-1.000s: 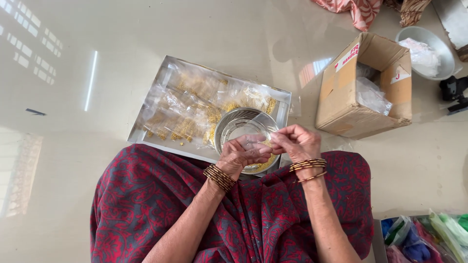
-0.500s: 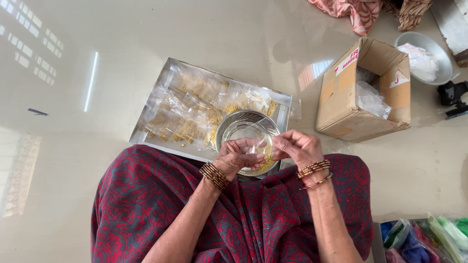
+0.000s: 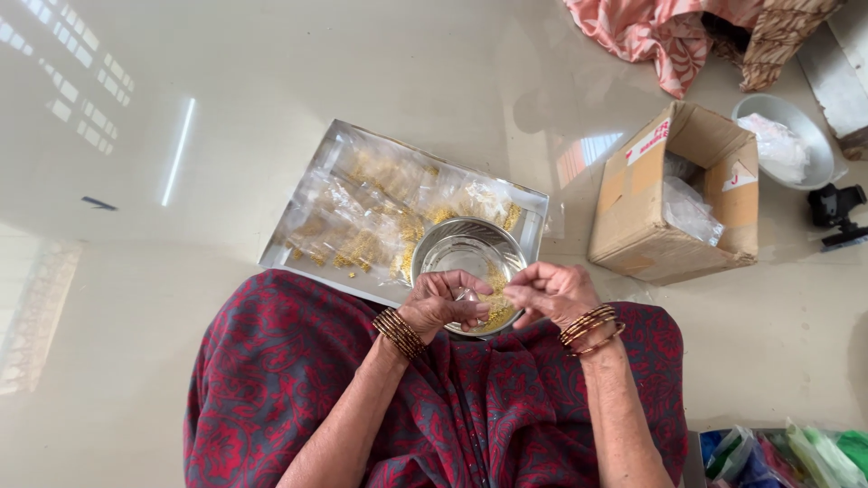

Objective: The person packages small gold-colored beads from a metal bowl into small plastic bags.

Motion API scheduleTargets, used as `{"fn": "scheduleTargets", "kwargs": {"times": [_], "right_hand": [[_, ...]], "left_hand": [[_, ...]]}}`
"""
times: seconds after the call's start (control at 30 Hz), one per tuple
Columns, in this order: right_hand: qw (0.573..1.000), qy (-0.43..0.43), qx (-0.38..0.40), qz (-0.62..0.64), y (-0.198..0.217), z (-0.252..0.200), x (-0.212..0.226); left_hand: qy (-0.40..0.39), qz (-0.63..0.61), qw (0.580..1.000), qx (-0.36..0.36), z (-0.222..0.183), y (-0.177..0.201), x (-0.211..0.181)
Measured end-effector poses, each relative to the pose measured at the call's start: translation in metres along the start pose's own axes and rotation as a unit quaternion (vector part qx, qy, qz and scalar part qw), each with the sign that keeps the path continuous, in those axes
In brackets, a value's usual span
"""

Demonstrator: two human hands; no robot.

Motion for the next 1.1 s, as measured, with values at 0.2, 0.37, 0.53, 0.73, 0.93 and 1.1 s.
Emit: {"fn": "scheduleTargets", "kwargs": {"times": [0.2, 0.37, 0.53, 0.73, 0.93, 1.1], "right_hand": [[0.997, 0.008, 0.031, -0.064, -0.002, -0.018, 0.044], [0.997, 0.032, 0.015, -0.062, -0.008, -0.017, 0.026], [0.998, 0.056, 0.007, 0.014, -0.004, -0.014, 0.009], [0.998, 0.056, -0.029, -0.011, -0.011, -0.028, 0.012], [0.995, 0.062, -0.068, -0.047, -0.017, -0.026, 0.019], [0.974, 0.143, -0.084, -0.155, -0.034, -0.006, 0.002]], "left_hand": [[0.032, 0.018, 0.999, 0.014, -0.007, 0.011, 0.01], [0.052, 0.066, 0.996, 0.012, -0.009, 0.013, 0.022], [0.051, 0.029, 0.998, 0.006, -0.013, 0.012, 0.019], [0.032, 0.016, 0.999, -0.018, -0.016, 0.018, 0.03], [-0.054, 0.213, 0.953, -0.207, -0.029, 0.03, 0.003], [-0.251, 0.273, 0.88, -0.296, -0.066, 0.002, -0.049]]}}
Point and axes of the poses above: each hand's wrist, its own z-axis towards the middle knuckle, its own y-axis out of the back of the hand, x = y × z, the point moved 7 cm from there along z, towards the middle knuckle, and after that the axes turned 10 degrees about -x, right-handed, at the moved point
